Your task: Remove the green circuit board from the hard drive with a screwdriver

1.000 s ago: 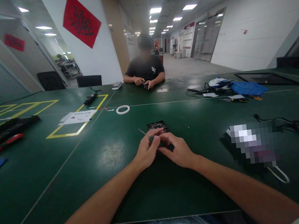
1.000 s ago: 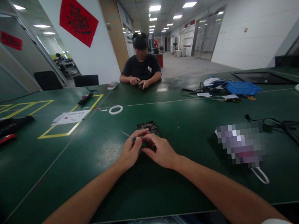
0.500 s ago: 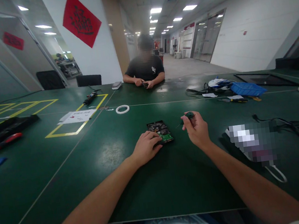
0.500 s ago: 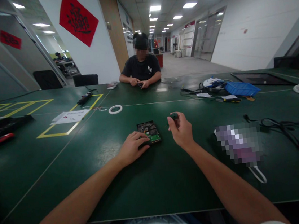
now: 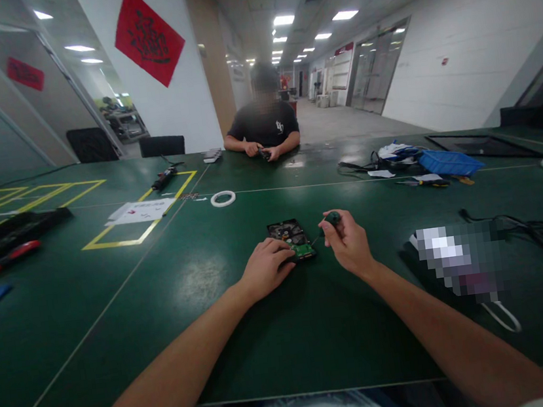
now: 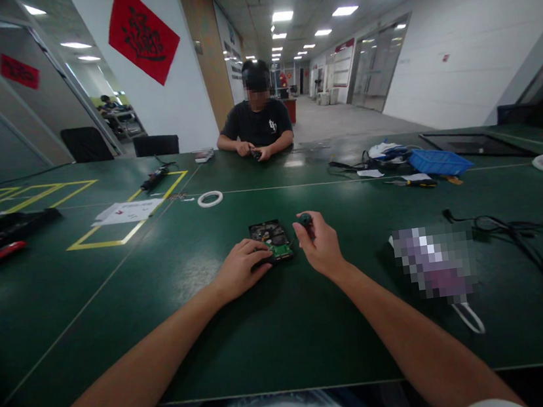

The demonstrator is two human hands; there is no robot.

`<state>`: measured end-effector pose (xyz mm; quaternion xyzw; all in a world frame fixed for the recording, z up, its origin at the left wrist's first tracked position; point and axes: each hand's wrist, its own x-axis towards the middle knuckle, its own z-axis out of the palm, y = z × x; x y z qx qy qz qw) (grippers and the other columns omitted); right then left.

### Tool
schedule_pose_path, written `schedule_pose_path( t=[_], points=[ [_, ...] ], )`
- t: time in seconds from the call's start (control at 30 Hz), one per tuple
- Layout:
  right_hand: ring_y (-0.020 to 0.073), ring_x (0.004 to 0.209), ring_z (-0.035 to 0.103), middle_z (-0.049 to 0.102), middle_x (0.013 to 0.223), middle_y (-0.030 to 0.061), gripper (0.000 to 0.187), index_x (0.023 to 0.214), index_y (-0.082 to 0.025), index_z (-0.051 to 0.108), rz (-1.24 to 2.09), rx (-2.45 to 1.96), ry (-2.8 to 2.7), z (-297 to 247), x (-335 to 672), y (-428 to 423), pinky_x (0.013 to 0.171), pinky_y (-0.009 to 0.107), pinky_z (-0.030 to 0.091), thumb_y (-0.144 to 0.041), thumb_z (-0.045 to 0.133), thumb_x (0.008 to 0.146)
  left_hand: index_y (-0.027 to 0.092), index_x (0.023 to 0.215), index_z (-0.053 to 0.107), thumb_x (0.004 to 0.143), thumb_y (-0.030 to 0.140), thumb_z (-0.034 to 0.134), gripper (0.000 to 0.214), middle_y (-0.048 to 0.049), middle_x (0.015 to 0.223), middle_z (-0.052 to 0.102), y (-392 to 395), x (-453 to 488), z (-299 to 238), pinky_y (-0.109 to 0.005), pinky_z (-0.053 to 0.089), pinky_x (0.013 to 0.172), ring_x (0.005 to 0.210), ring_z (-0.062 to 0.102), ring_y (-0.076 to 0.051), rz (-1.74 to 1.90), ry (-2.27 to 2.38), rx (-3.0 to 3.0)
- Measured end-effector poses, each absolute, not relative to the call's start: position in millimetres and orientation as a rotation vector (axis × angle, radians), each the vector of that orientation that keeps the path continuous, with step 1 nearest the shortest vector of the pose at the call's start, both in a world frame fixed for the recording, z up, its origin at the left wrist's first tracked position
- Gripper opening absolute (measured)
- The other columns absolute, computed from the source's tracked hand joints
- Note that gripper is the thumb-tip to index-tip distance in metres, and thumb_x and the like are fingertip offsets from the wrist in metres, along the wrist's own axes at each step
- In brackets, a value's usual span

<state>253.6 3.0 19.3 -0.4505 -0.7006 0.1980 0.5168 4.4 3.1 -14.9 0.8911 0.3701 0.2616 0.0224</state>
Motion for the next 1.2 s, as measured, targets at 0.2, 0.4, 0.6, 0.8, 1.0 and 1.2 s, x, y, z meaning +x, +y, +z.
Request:
schedule_pose_path(
  t=[0.2,0.4,0.6,0.8,1.0,1.2],
  points=[
    [0.0136,0.062,0.064,0.069,0.092,0.0046,0.034,0.122,-0.022,0.052,0.489,-1.074,-1.701,17.5,252.9,3.6,0.062,0.029,0.055,-0.048,0.052,0.099,0.025,0.118,0.07,0.092,0.029,0.068,0.027,-0.009,0.12,0.066,2.8,4.9,-15.8,-0.047,0.048,0.095,0.113,0.057,-0.029,0.817,1.148,2.77],
    [0.0142,0.061,0.065,0.069,0.09,0.0029,0.041,0.13,-0.024,0.049,0.477,-1.107,-1.685,14.6,252.8,5.3,0.062,0.029,0.055,-0.048,0.055,0.098,0.025,0.118,0.071,0.091,0.028,0.067,0.027,-0.0093,0.119,0.065,2.2,5.1,-14.0,-0.047,0.049,0.096,0.113,0.057,-0.029,0.817,1.143,2.762],
    [0.0204,0.082,0.071,0.071,0.109,0.0075,0.048,0.139,-0.028,0.049,0.238,-1.165,-1.743,16.6,257.1,6.7,0.079,0.036,0.059,-0.044,0.06,0.095,0.024,0.117,0.071,0.091,0.027,0.068,0.027,-0.0095,0.118,0.066,1.5,5.7,-12.8,-0.047,0.049,0.097,0.112,0.057,-0.028,0.835,1.138,2.749],
    [0.0237,0.113,0.068,0.061,0.138,0.0106,0.052,0.149,-0.027,0.041,0.136,-0.985,-1.781,17.6,253.8,9.7,0.102,0.045,0.054,-0.033,0.053,0.099,0.023,0.116,0.071,0.091,0.028,0.067,0.025,-0.0089,0.118,0.065,2.7,6.2,-16.0,-0.045,0.05,0.095,0.11,0.058,-0.027,0.834,1.159,2.756],
    [0.0229,0.096,0.072,0.072,0.115,0.0091,0.049,0.136,-0.025,0.05,0.123,-0.989,-1.681,10.4,253.7,13.6,0.086,0.041,0.062,-0.038,0.068,0.091,0.023,0.115,0.071,0.091,0.028,0.068,0.025,-0.0086,0.118,0.066,1.3,6.1,-15.4,-0.045,0.05,0.095,0.11,0.058,-0.027,0.842,1.159,2.759],
    [0.0216,0.091,0.073,0.07,0.12,0.0109,0.044,0.134,-0.024,0.051,0.024,-0.998,-1.7,14.8,253.3,10.3,0.084,0.041,0.062,-0.035,0.064,0.094,0.022,0.116,0.07,0.091,0.027,0.068,0.026,-0.0092,0.119,0.065,1.7,6.4,-15.3,-0.045,0.05,0.094,0.11,0.057,-0.027,0.847,1.155,2.76]
  ],
)
